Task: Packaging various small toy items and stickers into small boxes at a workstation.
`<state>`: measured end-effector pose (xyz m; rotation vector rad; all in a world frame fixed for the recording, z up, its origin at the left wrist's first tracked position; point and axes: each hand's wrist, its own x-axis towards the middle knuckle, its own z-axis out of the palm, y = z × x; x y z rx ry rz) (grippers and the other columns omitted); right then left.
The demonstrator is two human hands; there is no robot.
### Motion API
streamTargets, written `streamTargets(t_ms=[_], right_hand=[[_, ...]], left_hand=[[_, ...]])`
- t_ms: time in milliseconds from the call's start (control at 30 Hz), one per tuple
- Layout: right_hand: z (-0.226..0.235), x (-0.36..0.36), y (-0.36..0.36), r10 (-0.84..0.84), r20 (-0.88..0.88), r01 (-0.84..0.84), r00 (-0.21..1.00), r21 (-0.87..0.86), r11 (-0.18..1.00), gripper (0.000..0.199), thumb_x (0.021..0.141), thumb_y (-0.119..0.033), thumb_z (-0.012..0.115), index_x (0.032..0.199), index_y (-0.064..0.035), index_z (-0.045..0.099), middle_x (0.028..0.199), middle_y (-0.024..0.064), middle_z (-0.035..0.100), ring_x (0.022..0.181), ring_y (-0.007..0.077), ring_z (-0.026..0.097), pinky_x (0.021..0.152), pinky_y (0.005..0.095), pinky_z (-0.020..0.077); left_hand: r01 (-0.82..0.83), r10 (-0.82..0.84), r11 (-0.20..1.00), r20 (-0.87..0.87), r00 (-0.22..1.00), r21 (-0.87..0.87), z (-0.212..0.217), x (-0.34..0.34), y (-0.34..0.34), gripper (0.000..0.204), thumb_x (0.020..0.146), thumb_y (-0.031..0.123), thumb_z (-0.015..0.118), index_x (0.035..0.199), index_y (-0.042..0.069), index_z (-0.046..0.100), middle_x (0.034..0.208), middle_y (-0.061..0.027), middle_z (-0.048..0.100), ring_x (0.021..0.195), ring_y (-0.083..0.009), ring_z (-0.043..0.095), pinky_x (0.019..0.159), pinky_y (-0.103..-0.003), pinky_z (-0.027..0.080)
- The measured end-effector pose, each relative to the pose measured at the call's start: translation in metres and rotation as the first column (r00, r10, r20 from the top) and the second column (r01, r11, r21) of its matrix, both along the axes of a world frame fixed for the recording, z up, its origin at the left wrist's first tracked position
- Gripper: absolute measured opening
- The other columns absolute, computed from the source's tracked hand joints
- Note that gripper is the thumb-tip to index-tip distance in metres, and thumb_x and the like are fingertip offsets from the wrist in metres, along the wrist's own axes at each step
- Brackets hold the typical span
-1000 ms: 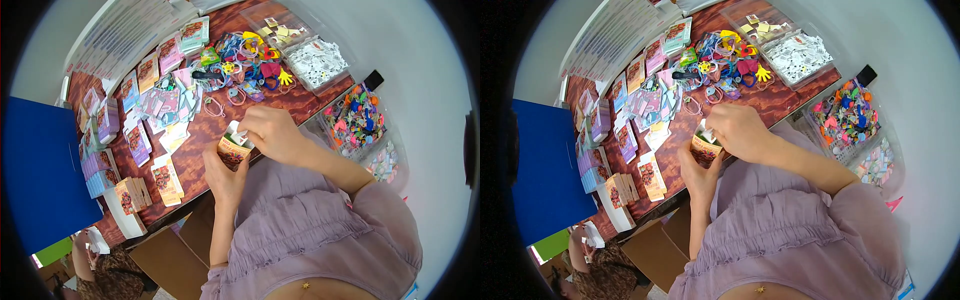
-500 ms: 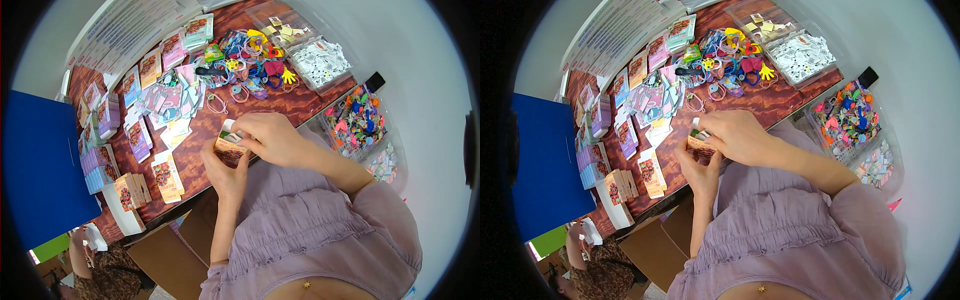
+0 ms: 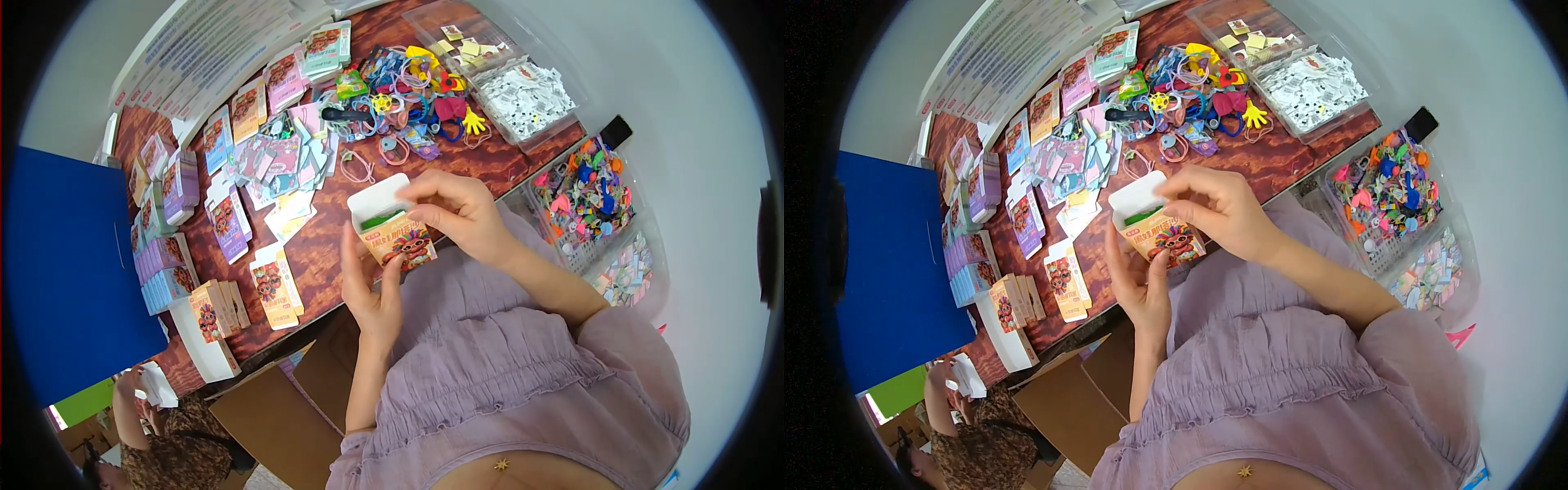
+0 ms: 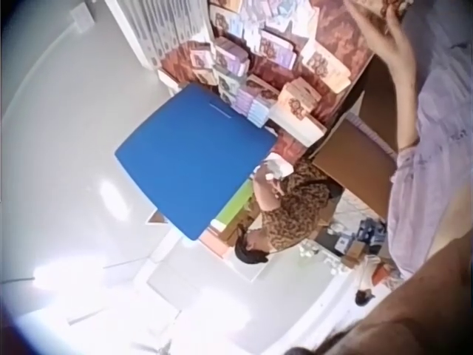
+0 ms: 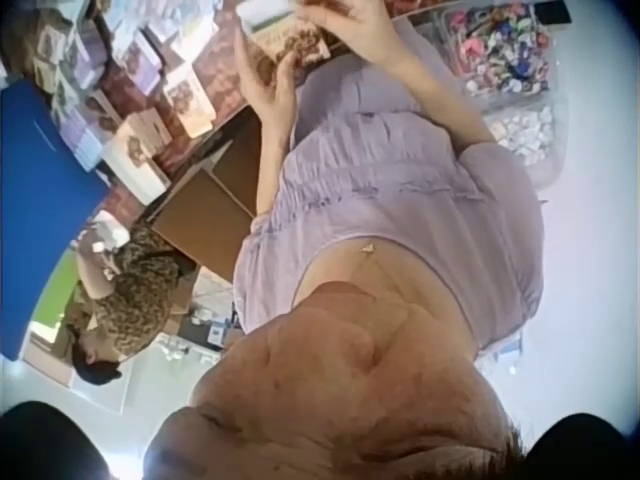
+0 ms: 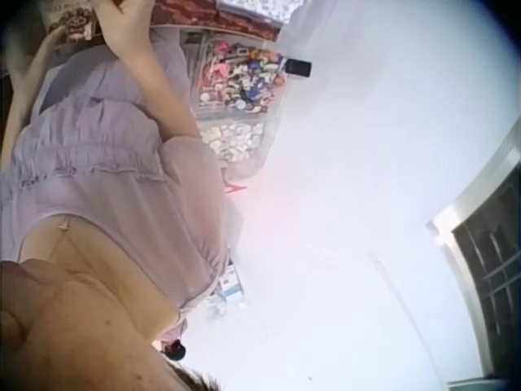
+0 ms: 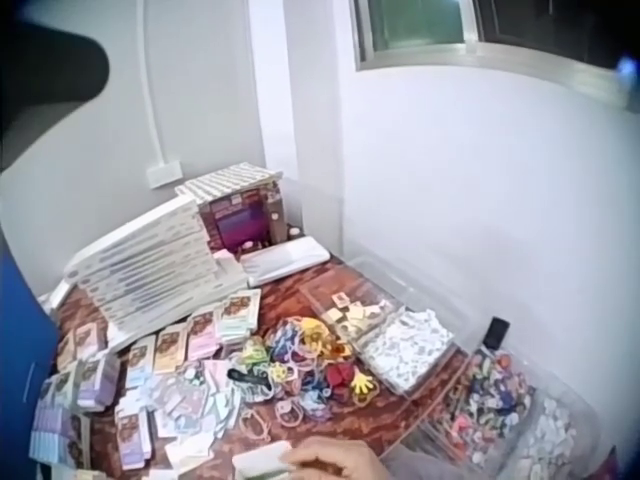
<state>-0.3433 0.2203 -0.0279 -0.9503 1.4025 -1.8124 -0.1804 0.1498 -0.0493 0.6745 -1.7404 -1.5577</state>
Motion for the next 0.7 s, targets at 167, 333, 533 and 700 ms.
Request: streamTargets(t_ms=[167,333,533,700], right_hand=[[-0.013,-0.015,0.007,0.172,-0.139,-0.158,0.975,0.109,0.981,0.014,0.094,0.001,0.061,0.106,0.0028,0.067,0.096,0.0042,0.062,0.087,0.0081,0.058,0.074,0.0234,0.0469],[-0.004,-0.005,0.007,0.144,0.038,-0.148,0.989,0.136,0.98,0.012,0.094,-0.001,0.059,0.102,0.0029,0.068,0.097,0.0048,0.063,0.087,0.0103,0.059,0.078,0.0257,0.0477],[-0.027,-0.007,0.004,0.209,-0.075,-0.209,0.975,0.008,0.978,0.007,0.091,-0.002,0.064,0.097,0.0007,0.067,0.106,0.0055,0.065,0.096,0.0075,0.06,0.081,0.0241,0.049],[-0.024,-0.011,-0.003,0.147,0.224,-0.191,0.963,0.192,0.963,0.005,0.087,-0.001,0.069,0.091,0.002,0.068,0.088,0.0015,0.068,0.083,0.0058,0.061,0.069,0.024,0.049]], left_hand=[[0.151,-0.16,0.961,0.02,0.987,0.233,0.009,0.011,-0.014,0.06,0.093,-0.008,0.059,0.148,0.001,0.035,0.121,-0.0125,0.06,0.11,-0.0213,0.064,0.09,-0.032,0.056],[0.213,-0.232,0.941,0.041,0.972,0.264,0.005,0.015,-0.021,0.054,0.093,-0.009,0.058,0.142,0.003,0.04,0.121,-0.0116,0.058,0.106,-0.0193,0.065,0.085,-0.03,0.058],[0.215,-0.225,0.973,0.148,0.963,0.084,-0.005,0.017,-0.017,0.057,0.093,-0.009,0.058,0.143,0.003,0.034,0.12,-0.0136,0.058,0.104,-0.0206,0.066,0.084,-0.031,0.057],[0.254,-0.255,0.967,0.224,0.941,0.031,-0.008,0.015,-0.016,0.062,0.092,-0.011,0.057,0.145,0.004,0.029,0.12,-0.0127,0.056,0.105,-0.0218,0.065,0.084,-0.031,0.057]])
